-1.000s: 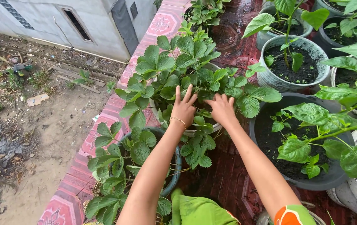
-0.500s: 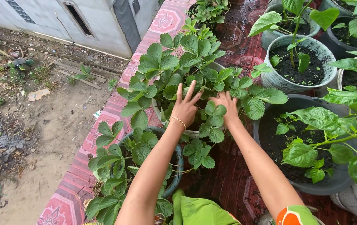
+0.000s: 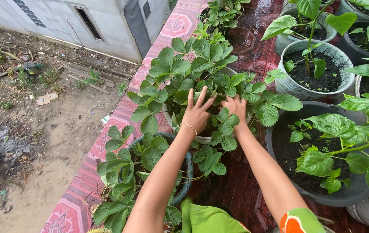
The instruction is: Tending to and pruning strawberry and pepper plants in pots on a ledge.
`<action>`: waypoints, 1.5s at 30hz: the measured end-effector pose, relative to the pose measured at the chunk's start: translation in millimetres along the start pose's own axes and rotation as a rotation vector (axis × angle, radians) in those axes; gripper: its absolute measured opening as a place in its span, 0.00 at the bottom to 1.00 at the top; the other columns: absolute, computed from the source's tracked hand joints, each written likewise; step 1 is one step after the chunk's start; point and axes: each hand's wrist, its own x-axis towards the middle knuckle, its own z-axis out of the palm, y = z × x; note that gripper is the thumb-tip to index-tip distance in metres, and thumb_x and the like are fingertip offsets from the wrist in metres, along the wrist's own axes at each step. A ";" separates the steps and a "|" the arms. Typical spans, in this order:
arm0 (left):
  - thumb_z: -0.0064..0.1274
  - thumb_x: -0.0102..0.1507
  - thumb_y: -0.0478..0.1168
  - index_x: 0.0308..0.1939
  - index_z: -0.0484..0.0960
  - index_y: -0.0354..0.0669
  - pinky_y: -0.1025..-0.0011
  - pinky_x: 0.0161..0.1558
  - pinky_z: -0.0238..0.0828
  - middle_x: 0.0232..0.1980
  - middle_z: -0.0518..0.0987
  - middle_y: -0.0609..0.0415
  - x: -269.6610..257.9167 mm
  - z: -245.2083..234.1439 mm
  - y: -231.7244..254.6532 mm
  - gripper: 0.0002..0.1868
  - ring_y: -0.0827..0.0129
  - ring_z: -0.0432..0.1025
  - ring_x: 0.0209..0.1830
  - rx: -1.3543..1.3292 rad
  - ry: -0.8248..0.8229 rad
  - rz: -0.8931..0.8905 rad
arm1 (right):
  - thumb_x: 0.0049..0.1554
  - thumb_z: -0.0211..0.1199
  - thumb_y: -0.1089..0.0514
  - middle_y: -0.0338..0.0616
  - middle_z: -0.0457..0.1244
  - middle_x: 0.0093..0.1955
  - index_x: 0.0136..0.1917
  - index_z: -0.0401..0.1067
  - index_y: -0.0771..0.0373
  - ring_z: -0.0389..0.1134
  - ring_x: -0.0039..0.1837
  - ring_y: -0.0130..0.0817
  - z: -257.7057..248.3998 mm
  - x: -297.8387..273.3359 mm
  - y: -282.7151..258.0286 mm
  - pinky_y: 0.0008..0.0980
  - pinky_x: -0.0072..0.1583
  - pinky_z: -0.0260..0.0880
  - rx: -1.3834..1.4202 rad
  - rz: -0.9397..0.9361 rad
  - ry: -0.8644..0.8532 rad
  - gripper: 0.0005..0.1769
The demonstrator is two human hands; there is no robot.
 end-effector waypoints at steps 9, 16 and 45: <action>0.56 0.56 0.44 0.28 0.90 0.54 0.29 0.74 0.20 0.82 0.56 0.66 -2.4 4.1 -0.2 0.07 0.48 0.31 0.85 0.033 -0.008 0.001 | 0.48 0.65 0.58 0.41 0.68 0.51 0.48 0.82 0.50 0.64 0.65 0.46 -20.0 -9.0 5.1 0.57 0.61 0.61 0.368 0.097 -0.049 0.14; 0.57 0.55 0.43 0.28 0.90 0.55 0.29 0.73 0.19 0.83 0.54 0.65 -3.9 3.8 -3.3 0.06 0.47 0.30 0.84 0.044 -0.063 -0.002 | 0.48 0.70 0.59 0.48 0.67 0.46 0.50 0.78 0.60 0.70 0.49 0.43 -57.3 -18.2 18.0 0.40 0.53 0.69 0.854 0.079 -0.055 0.14; 0.57 0.57 0.43 0.30 0.90 0.57 0.29 0.73 0.18 0.84 0.52 0.67 -7.9 3.5 -3.9 0.06 0.49 0.30 0.85 0.038 -0.152 -0.038 | 0.68 0.53 0.61 0.49 0.61 0.39 0.54 0.55 0.67 0.63 0.38 0.34 100.1 26.9 20.5 0.36 0.40 0.66 1.189 0.081 -0.154 0.09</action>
